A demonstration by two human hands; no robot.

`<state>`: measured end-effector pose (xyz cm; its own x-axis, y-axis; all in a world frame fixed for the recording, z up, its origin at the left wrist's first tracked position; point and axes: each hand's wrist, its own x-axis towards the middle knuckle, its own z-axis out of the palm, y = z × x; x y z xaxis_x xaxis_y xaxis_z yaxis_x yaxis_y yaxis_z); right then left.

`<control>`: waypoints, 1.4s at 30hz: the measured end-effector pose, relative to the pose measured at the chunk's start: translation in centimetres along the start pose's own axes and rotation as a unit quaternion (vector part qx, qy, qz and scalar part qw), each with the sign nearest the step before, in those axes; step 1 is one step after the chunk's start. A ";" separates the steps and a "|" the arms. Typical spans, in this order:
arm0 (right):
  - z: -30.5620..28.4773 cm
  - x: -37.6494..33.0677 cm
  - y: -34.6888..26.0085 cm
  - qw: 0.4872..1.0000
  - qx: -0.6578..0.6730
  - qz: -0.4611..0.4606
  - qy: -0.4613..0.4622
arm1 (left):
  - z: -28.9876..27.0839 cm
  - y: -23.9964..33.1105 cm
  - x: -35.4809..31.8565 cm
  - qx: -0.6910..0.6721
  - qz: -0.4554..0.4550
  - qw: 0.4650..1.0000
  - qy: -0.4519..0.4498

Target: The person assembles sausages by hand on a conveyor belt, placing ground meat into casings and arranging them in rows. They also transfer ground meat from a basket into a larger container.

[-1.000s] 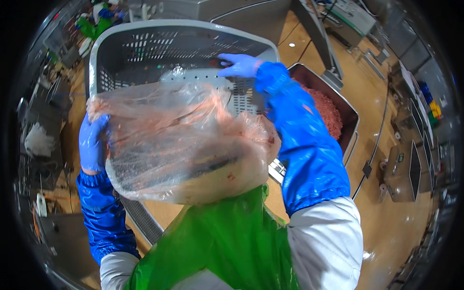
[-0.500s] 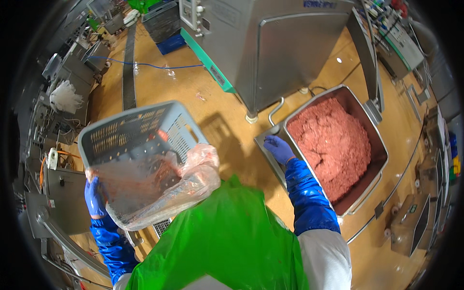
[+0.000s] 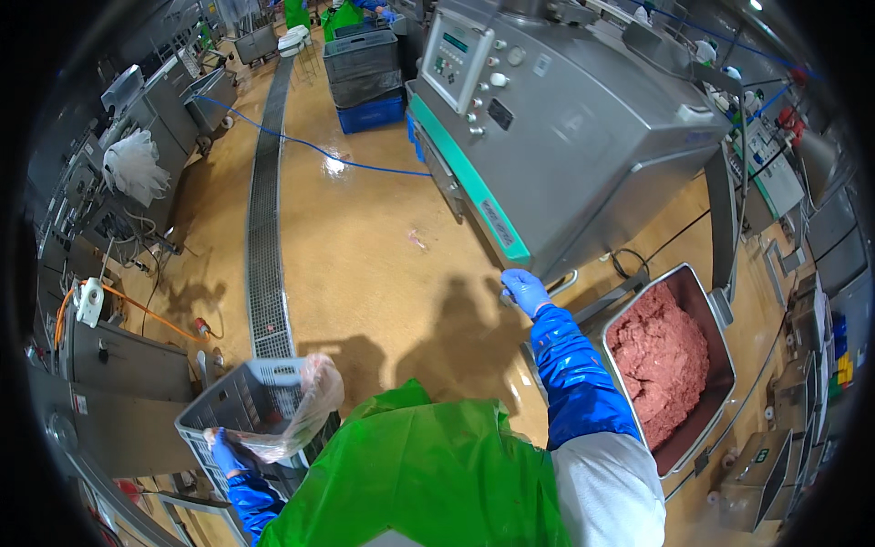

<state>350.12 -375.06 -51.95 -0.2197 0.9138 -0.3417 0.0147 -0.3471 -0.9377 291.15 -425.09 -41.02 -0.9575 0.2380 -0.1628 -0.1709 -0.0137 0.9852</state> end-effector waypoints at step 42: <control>32.6 86.8 -20.8 0.859 -0.497 -0.121 -0.036 | 45.1 2.0 67.4 -0.107 -0.198 0.954 0.199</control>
<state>298.98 -295.38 -60.11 -0.3922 0.9063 -0.1575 0.7775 0.2351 -0.5833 236.74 -365.29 -47.57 -0.8131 -0.1213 -0.5693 -0.5401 -0.2076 0.8156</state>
